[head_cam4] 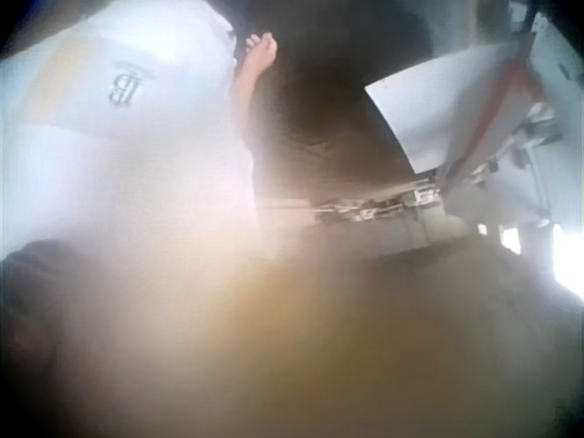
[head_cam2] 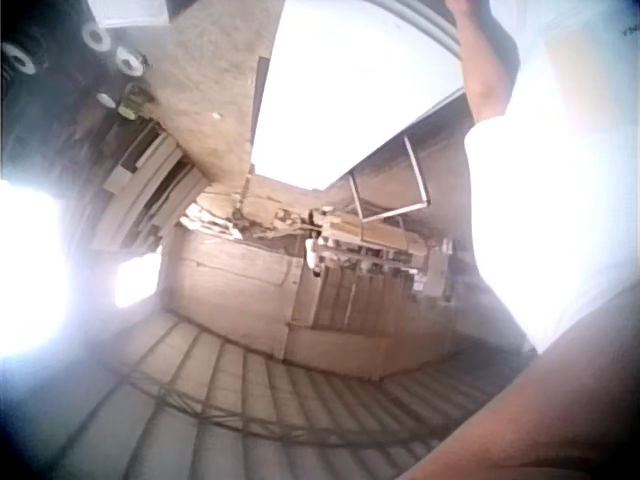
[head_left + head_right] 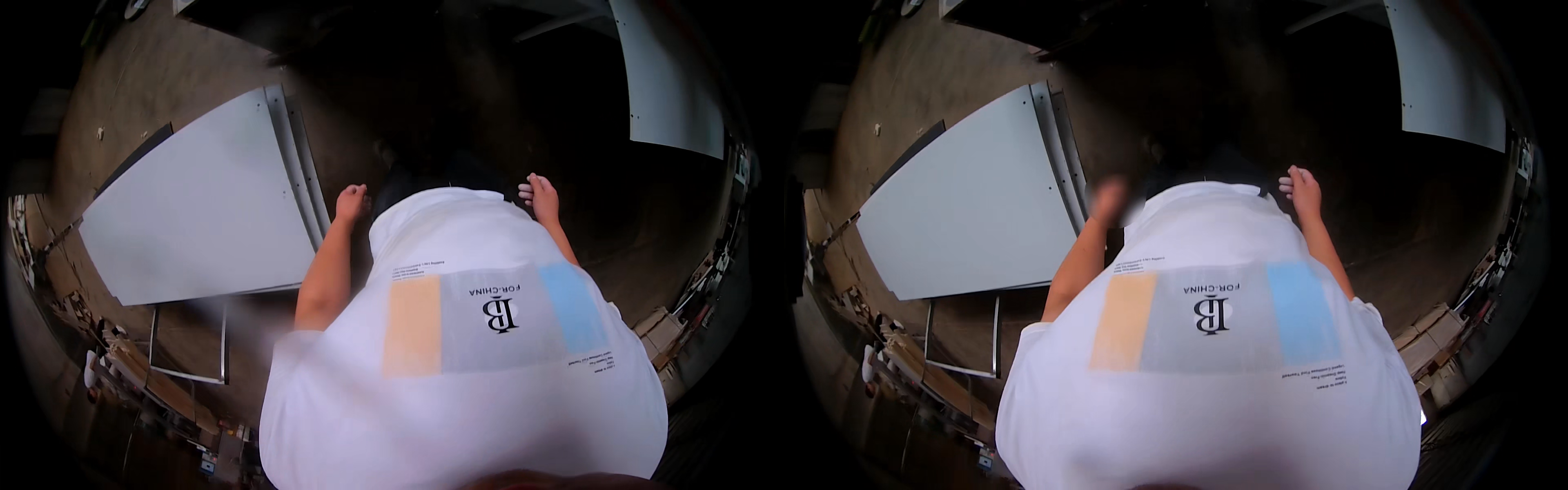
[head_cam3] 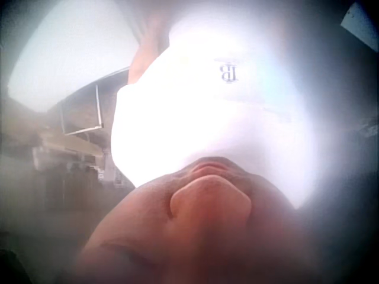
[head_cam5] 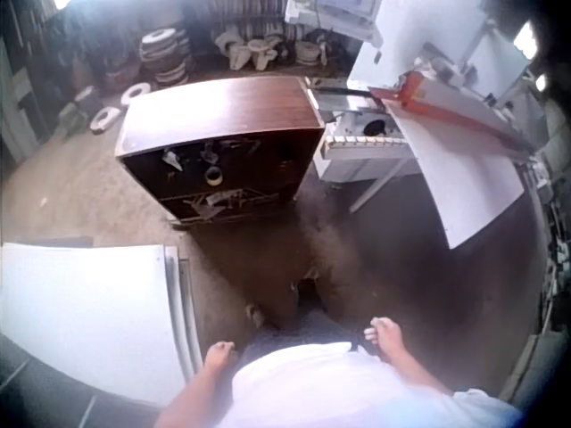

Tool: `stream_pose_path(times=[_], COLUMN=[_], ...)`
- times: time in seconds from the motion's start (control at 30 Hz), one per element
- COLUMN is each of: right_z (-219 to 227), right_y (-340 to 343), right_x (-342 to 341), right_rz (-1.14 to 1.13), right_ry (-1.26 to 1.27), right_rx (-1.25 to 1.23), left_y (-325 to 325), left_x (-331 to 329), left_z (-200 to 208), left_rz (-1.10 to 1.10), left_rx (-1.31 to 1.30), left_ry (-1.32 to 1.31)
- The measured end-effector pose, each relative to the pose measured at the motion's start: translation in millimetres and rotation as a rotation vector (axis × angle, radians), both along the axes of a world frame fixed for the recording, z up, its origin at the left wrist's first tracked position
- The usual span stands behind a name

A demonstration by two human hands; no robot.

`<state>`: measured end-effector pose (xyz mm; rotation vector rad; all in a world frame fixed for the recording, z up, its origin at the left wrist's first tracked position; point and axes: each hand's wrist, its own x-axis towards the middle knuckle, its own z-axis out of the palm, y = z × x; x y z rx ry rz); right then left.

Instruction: The person repeatedly picks up large white panels from a stack and places them onto a machine table. They also briefly handle a white circular component and use a wrench on a machine part. The person continues to move panels between the stack and the table throughout the video.

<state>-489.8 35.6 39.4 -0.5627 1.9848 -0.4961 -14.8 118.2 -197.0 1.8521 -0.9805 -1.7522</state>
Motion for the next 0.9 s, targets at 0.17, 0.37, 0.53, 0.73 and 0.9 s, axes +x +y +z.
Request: stream_pose_path(times=[0.17, 0.37, 0.53, 0.73, 0.9], right_z=[-19, -29, -23, 5, -18], right_y=[-10, -67, -183, -392, -555], right_x=[3, -15, -20, 13, 14], right_rz=[0.125, 0.065, 0.345, 0.672, 0.911], right_ry=[0.012, -0.068, 0.029, 0.392, 0.893], right_rx=[-0.011, -0.034, -0.23, -0.6, -0.898], left_y=[-17, -65, -86, -101, -119], left_x=[7, 15, 23, -22, -71], left_z=[16, 102, 112, 137, 175], left_rz=[0.121, 0.358, 0.74, 0.556, 0.766], left_rx=[-0.129, 0.226, 0.231, 0.23, 0.133], left_ry=[0.061, -0.042, 0.056, -0.098, -0.072])
